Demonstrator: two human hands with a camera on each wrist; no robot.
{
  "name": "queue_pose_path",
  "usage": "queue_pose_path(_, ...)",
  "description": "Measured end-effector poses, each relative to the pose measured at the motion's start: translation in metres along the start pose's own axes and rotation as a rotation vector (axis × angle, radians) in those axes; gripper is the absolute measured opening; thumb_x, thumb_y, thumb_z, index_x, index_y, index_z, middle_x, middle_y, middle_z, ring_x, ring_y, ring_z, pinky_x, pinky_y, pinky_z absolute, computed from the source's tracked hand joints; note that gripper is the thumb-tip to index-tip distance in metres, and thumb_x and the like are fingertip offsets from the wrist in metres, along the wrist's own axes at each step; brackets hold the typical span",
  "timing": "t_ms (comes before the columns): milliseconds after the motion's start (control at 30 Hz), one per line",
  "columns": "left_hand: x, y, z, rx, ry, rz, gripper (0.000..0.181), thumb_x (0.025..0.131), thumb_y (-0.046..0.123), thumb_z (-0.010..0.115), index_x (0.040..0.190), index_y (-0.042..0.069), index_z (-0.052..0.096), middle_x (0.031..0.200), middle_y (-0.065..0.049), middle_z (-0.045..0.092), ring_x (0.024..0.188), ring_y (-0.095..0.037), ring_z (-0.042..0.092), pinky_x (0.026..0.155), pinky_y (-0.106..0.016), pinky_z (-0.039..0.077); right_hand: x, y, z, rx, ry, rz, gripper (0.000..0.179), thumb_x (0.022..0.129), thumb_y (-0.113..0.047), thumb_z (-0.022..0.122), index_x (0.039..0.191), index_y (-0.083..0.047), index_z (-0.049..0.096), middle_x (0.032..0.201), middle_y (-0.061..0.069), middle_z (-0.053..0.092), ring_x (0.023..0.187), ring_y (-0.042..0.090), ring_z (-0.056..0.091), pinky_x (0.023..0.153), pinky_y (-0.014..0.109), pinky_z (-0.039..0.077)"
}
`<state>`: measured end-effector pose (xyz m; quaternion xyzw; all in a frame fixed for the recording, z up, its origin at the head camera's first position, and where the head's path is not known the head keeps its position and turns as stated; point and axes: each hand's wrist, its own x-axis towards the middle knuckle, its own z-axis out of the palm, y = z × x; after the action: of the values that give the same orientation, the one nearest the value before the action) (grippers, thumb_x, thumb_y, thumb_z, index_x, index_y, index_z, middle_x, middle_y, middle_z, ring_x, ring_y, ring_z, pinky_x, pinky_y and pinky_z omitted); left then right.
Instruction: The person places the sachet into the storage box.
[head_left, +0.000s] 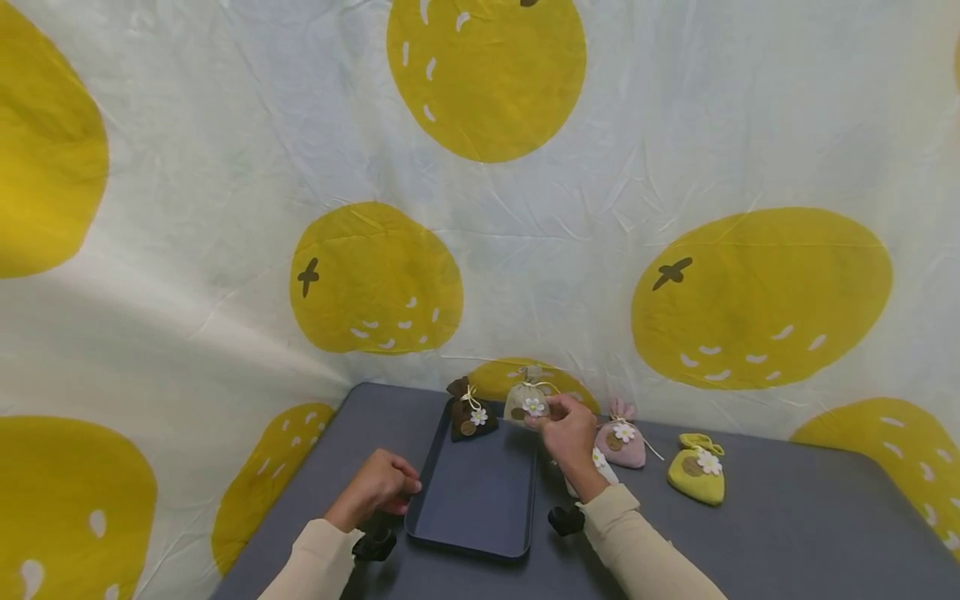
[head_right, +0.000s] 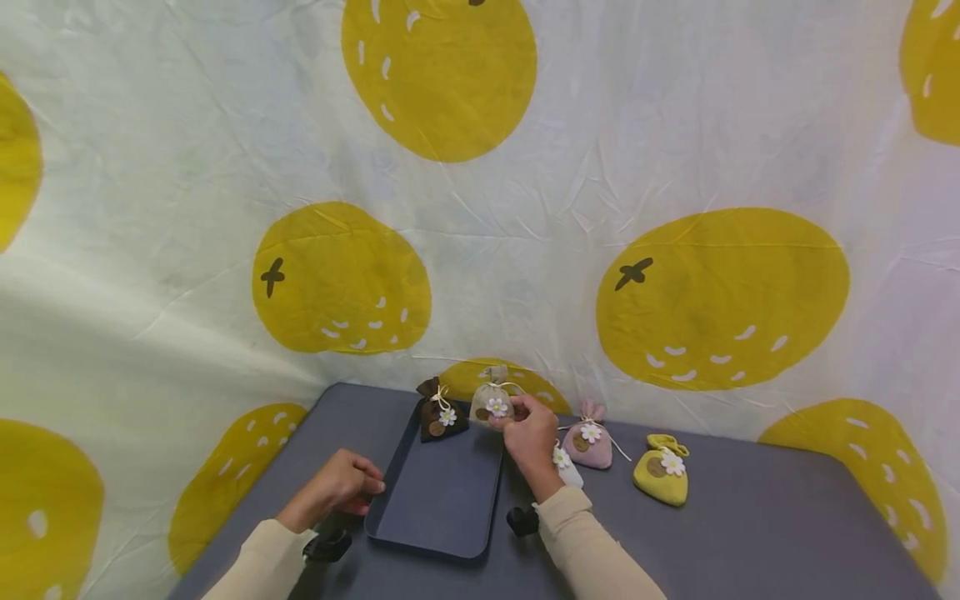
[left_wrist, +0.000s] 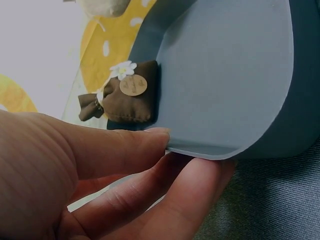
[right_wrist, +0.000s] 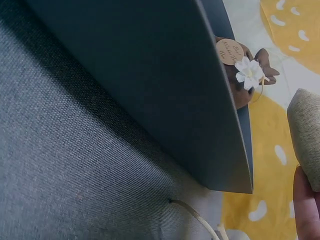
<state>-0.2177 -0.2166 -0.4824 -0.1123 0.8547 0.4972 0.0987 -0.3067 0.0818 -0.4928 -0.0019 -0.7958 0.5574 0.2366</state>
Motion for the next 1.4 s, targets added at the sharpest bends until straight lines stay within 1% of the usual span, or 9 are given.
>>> queue_pose_path(200, 0.000, -0.002, 0.001, -0.003, -0.006, 0.004, 0.013, 0.086, -0.004, 0.076, 0.098, -0.006, 0.075, 0.090, -0.013, 0.073, 0.061, -0.018, 0.068, 0.057, -0.035, 0.063, 0.000, 0.003, 0.006, 0.007, -0.005, 0.011, 0.028, 0.066, -0.003, 0.094, 0.090, -0.003, 0.079, 0.083, 0.017, 0.078, 0.068, 0.015, 0.067, 0.063, 0.022, 0.051)
queue_pose_path(467, 0.001, -0.001, 0.000, -0.002, -0.004, 0.004, 0.013, 0.086, -0.004, 0.076, 0.099, -0.006, 0.075, 0.090, -0.013, 0.074, 0.060, -0.018, 0.067, 0.057, -0.034, 0.062, 0.001, 0.005, 0.013, -0.021, 0.001, 0.003, 0.027, 0.068, -0.003, 0.092, 0.091, -0.004, 0.079, 0.086, 0.016, 0.080, 0.073, 0.022, 0.072, 0.068, 0.030, 0.053)
queue_pose_path(667, 0.000, -0.002, 0.001, -0.013, -0.003, 0.004, 0.011, 0.086, -0.005, 0.076, 0.097, -0.005, 0.076, 0.088, -0.011, 0.072, 0.058, -0.016, 0.065, 0.056, -0.033, 0.062, 0.004, 0.008, 0.018, -0.044, -0.001, -0.016, 0.025, 0.069, 0.000, 0.090, 0.091, -0.002, 0.079, 0.083, 0.016, 0.078, 0.073, 0.024, 0.072, 0.067, 0.029, 0.054)
queue_pose_path(800, 0.001, -0.002, 0.002, -0.017, -0.005, -0.001, 0.012, 0.086, -0.004, 0.076, 0.099, -0.006, 0.075, 0.088, -0.011, 0.072, 0.057, -0.015, 0.064, 0.056, -0.033, 0.062, 0.005, 0.010, 0.021, -0.053, -0.005, -0.018, 0.024, 0.070, 0.000, 0.089, 0.092, -0.002, 0.079, 0.080, 0.015, 0.077, 0.072, 0.022, 0.070, 0.066, 0.031, 0.054)
queue_pose_path(967, 0.001, -0.002, 0.001, -0.011, -0.001, 0.000, 0.012, 0.087, -0.004, 0.076, 0.099, -0.006, 0.075, 0.088, -0.012, 0.072, 0.057, -0.015, 0.064, 0.057, -0.034, 0.062, 0.007, 0.011, 0.023, -0.068, -0.018, -0.007, 0.023, 0.072, -0.001, 0.089, 0.093, -0.004, 0.080, 0.081, 0.014, 0.078, 0.073, 0.022, 0.070, 0.067, 0.031, 0.053)
queue_pose_path(1200, 0.002, 0.000, 0.000, 0.003, 0.001, 0.001, 0.010, 0.087, -0.003, 0.077, 0.097, -0.004, 0.076, 0.090, -0.012, 0.073, 0.057, -0.016, 0.065, 0.057, -0.034, 0.062, 0.008, 0.013, 0.025, -0.095, -0.016, -0.002, 0.023, 0.075, -0.001, 0.087, 0.096, -0.003, 0.080, 0.084, 0.015, 0.078, 0.077, 0.026, 0.071, 0.071, 0.035, 0.055)
queue_pose_path(1400, 0.001, -0.002, 0.000, -0.005, -0.004, -0.001, 0.010, 0.087, -0.003, 0.077, 0.097, -0.003, 0.076, 0.089, -0.012, 0.072, 0.056, -0.015, 0.064, 0.056, -0.034, 0.062, 0.007, 0.018, 0.027, -0.093, -0.016, -0.002, 0.022, 0.074, -0.002, 0.086, 0.095, -0.003, 0.080, 0.083, 0.015, 0.078, 0.077, 0.027, 0.071, 0.071, 0.037, 0.055)
